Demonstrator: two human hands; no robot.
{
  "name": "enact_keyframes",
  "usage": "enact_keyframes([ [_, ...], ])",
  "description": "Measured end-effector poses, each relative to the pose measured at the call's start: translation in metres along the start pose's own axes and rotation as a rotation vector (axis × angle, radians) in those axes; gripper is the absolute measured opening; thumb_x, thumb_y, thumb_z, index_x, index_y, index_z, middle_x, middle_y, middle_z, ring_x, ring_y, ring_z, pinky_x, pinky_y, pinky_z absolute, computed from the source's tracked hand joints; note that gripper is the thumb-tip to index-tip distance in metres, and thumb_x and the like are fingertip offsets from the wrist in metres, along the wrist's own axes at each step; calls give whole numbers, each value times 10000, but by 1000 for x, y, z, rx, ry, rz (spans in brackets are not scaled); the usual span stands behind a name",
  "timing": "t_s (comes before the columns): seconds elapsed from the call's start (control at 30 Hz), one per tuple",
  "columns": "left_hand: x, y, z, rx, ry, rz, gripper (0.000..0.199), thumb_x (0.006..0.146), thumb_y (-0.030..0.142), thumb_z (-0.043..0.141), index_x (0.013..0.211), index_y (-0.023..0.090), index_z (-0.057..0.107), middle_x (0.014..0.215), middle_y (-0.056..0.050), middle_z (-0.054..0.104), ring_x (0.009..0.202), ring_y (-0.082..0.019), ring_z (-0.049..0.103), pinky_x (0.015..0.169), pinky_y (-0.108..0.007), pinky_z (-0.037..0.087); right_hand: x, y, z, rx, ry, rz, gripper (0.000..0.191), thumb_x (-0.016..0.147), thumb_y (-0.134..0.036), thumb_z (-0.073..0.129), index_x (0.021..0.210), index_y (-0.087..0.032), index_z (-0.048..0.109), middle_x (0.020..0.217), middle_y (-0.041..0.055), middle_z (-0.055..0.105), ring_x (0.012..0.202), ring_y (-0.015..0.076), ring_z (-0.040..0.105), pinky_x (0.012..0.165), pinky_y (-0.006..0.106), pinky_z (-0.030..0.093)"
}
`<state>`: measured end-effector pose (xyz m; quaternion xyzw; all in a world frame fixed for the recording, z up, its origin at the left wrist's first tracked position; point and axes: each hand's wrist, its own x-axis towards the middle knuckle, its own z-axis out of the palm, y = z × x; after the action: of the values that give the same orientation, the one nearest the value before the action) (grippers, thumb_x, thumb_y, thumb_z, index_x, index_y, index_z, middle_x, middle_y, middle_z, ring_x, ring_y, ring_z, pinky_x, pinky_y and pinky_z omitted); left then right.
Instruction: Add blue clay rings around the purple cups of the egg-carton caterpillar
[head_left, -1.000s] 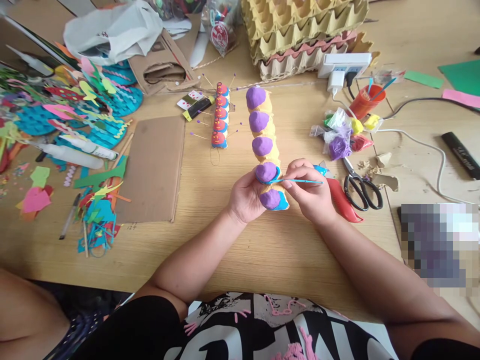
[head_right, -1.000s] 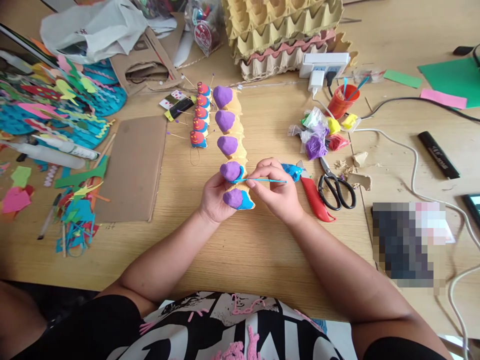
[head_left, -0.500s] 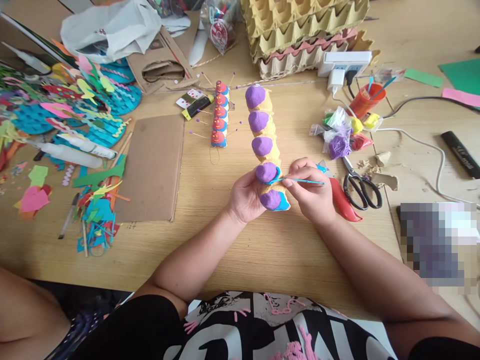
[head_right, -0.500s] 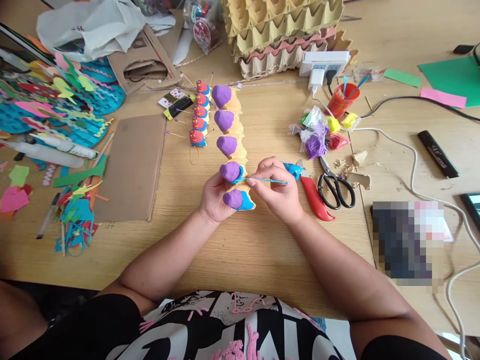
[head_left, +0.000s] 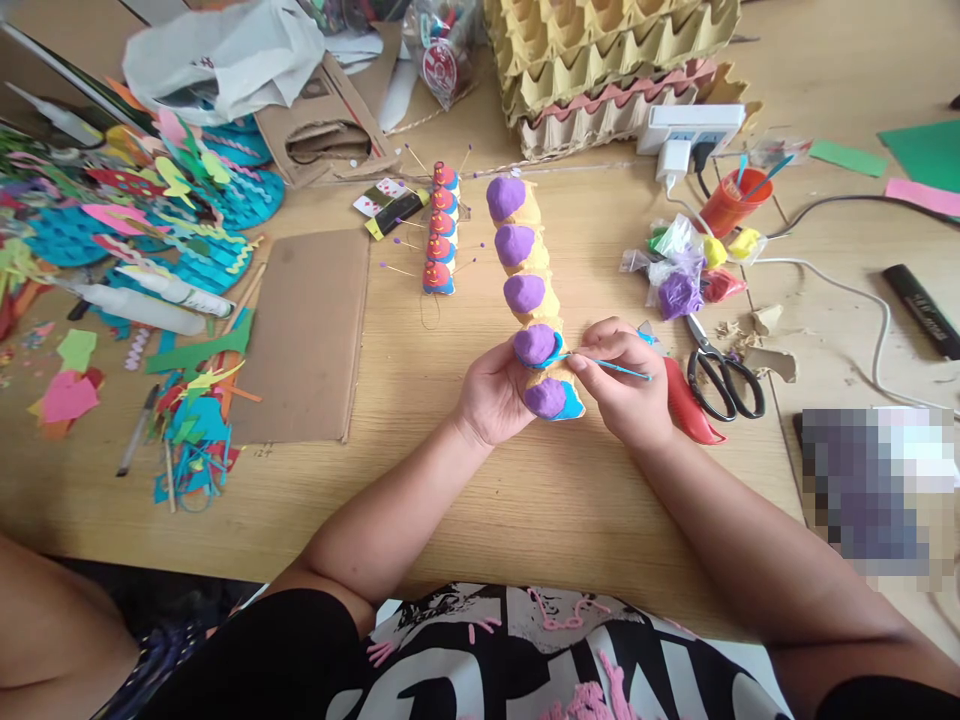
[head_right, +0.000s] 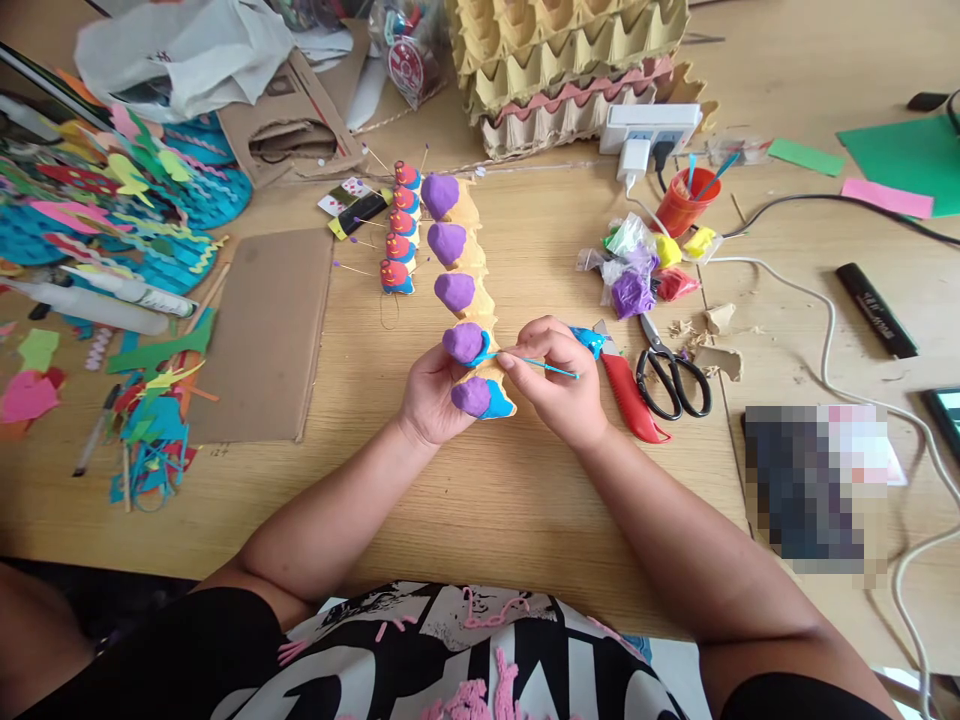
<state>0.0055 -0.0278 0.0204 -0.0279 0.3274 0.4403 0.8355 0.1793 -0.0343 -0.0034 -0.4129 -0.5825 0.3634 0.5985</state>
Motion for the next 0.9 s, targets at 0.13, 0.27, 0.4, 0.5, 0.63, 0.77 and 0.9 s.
enact_keyframes([
  [0.13,0,1,0,-1,-11,7,379,1156,258,412,1062,213,777,830,-28,816,780,-201,789,811,-332,629,1,-1,-1,26,-44,2,385,880,-592,919,734,-277,753,827,15,672,809,203,643,814,433,574],
  [0.27,1,1,-1,9,-33,18,395,1156,249,420,957,205,759,833,-34,819,805,-201,808,826,-325,644,2,-1,-2,79,-83,0,350,888,-576,917,747,-287,777,842,14,670,811,197,640,821,428,578],
  [0.4,1,1,-2,3,-45,18,431,1167,241,392,923,196,744,837,-38,820,786,-196,818,783,-314,636,1,0,-1,91,-58,16,339,886,-575,924,763,-291,786,858,11,667,827,194,645,828,421,567],
  [0.5,2,0,-3,-8,-30,6,391,1166,264,424,989,209,768,830,-24,810,794,-209,824,807,-332,635,1,-1,1,76,-30,42,391,860,-616,933,746,-283,762,852,10,662,823,198,643,812,424,560],
  [0.63,3,0,-6,-13,-44,15,363,1148,235,460,965,214,772,850,-28,816,849,-225,823,865,-357,633,1,-2,1,86,-9,38,409,848,-611,945,735,-274,743,839,5,657,818,193,638,789,410,540],
  [0.77,4,-1,-7,-4,-98,17,452,1164,214,391,861,195,725,815,-36,803,782,-197,798,770,-320,624,1,-2,1,105,-10,3,348,885,-544,941,764,-273,759,846,-2,655,824,178,635,796,389,527],
  [0.9,3,0,-6,-9,-117,23,489,1173,203,354,834,184,706,786,-28,778,740,-178,788,713,-289,616,1,2,0,140,-27,12,285,899,-488,944,789,-281,782,868,-1,661,847,175,640,800,373,528],
])
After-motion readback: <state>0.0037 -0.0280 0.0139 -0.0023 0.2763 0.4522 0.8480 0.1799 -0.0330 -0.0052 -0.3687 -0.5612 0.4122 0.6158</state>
